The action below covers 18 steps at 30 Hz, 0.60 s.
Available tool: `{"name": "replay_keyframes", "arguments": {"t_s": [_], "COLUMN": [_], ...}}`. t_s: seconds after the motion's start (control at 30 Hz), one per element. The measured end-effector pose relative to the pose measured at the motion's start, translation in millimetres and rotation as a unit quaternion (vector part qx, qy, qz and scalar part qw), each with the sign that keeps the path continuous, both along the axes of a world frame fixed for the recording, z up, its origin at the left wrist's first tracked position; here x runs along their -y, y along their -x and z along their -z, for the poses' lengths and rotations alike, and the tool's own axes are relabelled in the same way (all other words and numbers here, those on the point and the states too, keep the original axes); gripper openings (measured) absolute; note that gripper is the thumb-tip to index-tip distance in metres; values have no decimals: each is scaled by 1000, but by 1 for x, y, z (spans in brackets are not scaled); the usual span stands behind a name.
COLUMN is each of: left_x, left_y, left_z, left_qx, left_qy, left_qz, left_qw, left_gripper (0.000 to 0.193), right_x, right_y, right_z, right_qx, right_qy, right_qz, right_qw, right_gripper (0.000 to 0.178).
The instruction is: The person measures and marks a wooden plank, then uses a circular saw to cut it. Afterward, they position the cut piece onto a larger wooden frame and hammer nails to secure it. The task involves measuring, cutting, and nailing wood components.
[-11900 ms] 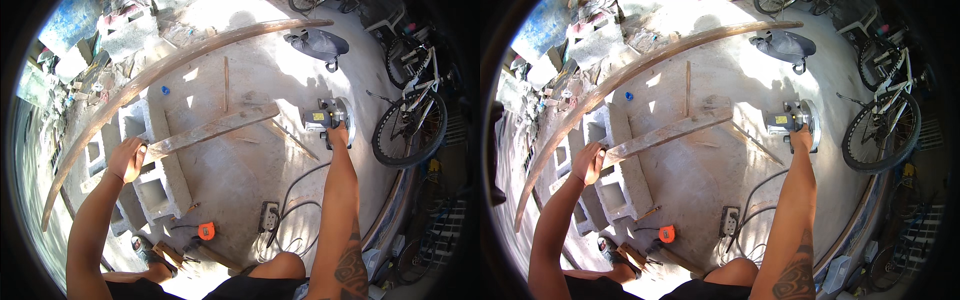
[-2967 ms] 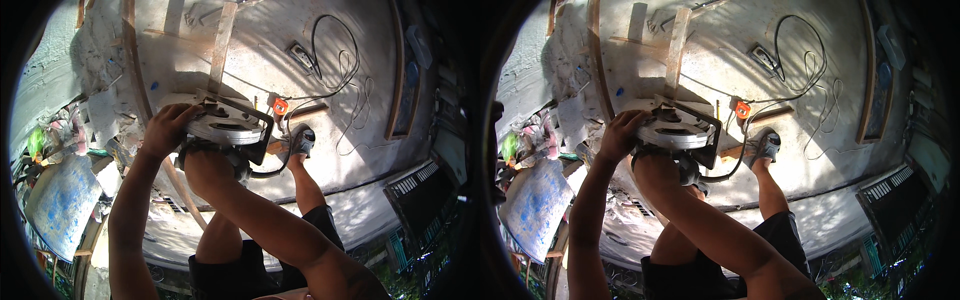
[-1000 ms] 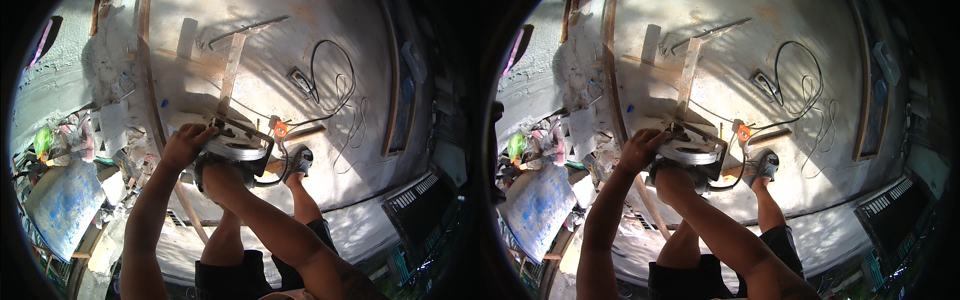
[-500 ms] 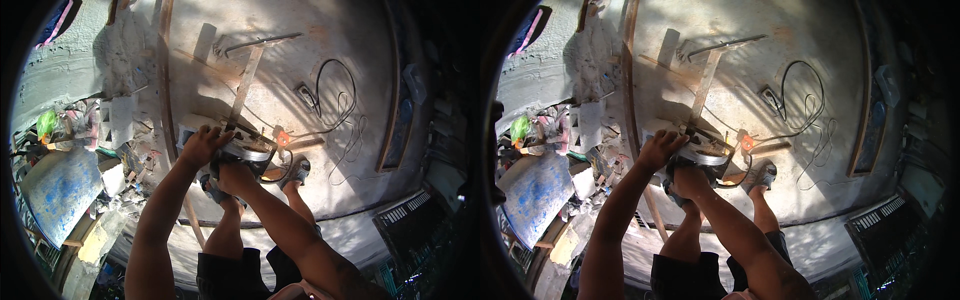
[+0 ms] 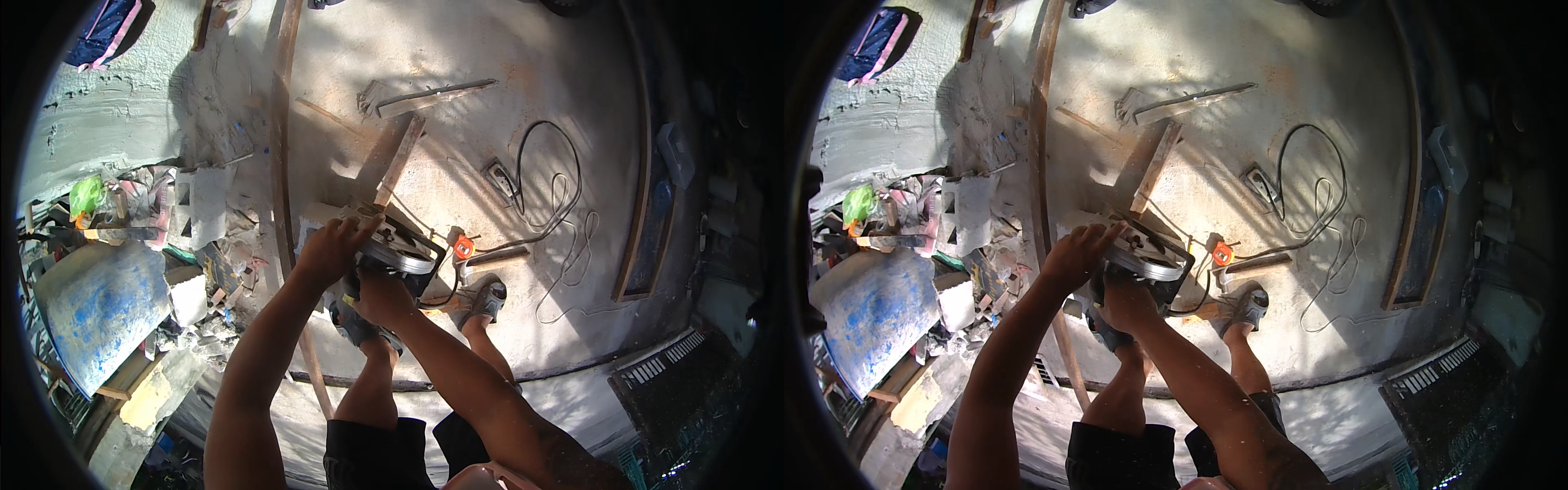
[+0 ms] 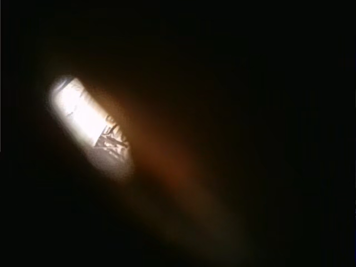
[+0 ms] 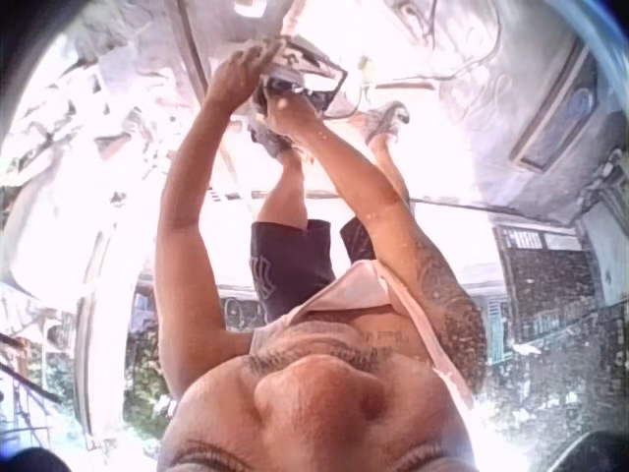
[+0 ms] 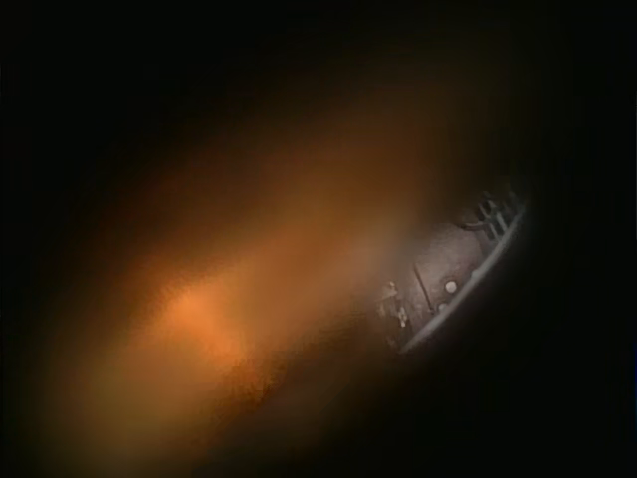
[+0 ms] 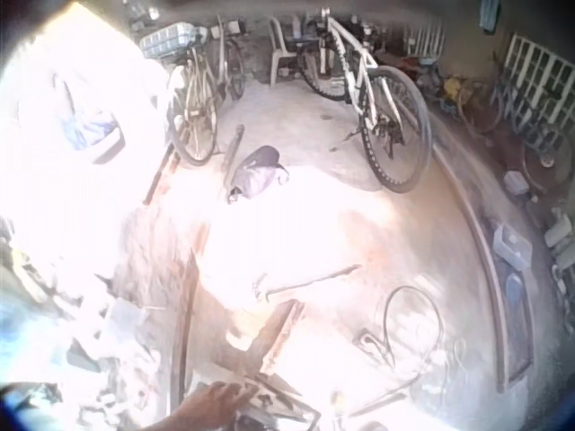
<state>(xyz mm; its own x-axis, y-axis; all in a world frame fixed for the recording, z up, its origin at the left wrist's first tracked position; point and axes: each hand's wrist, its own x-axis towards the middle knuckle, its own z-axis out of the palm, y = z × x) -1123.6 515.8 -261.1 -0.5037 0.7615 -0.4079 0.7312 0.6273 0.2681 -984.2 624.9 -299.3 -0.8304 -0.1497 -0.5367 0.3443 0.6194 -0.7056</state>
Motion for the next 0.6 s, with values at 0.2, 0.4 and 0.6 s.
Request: {"name": "replay_keyframes", "arguments": {"t_s": [0.2, 0.4, 0.6], "left_x": [-3, 28, -49], "left_y": [-82, -110, -8], "left_z": [-110, -8, 156], "left_qx": [117, 152, 106], "left_qy": [-232, -144, -4], "left_qz": [-277, -447, -380], "left_qw": [925, 870, 919], "left_gripper": [74, 35, 49], "right_x": [-105, -179, -214], "right_y": [-49, -70, -144], "right_z": [-27, -29, 3], "right_qx": [93, 173, 99], "right_qy": [34, -97, -78], "right_qz": [128, 202, 321], "right_qw": [987, 959, 938], "right_gripper": [69, 65, 46]}}
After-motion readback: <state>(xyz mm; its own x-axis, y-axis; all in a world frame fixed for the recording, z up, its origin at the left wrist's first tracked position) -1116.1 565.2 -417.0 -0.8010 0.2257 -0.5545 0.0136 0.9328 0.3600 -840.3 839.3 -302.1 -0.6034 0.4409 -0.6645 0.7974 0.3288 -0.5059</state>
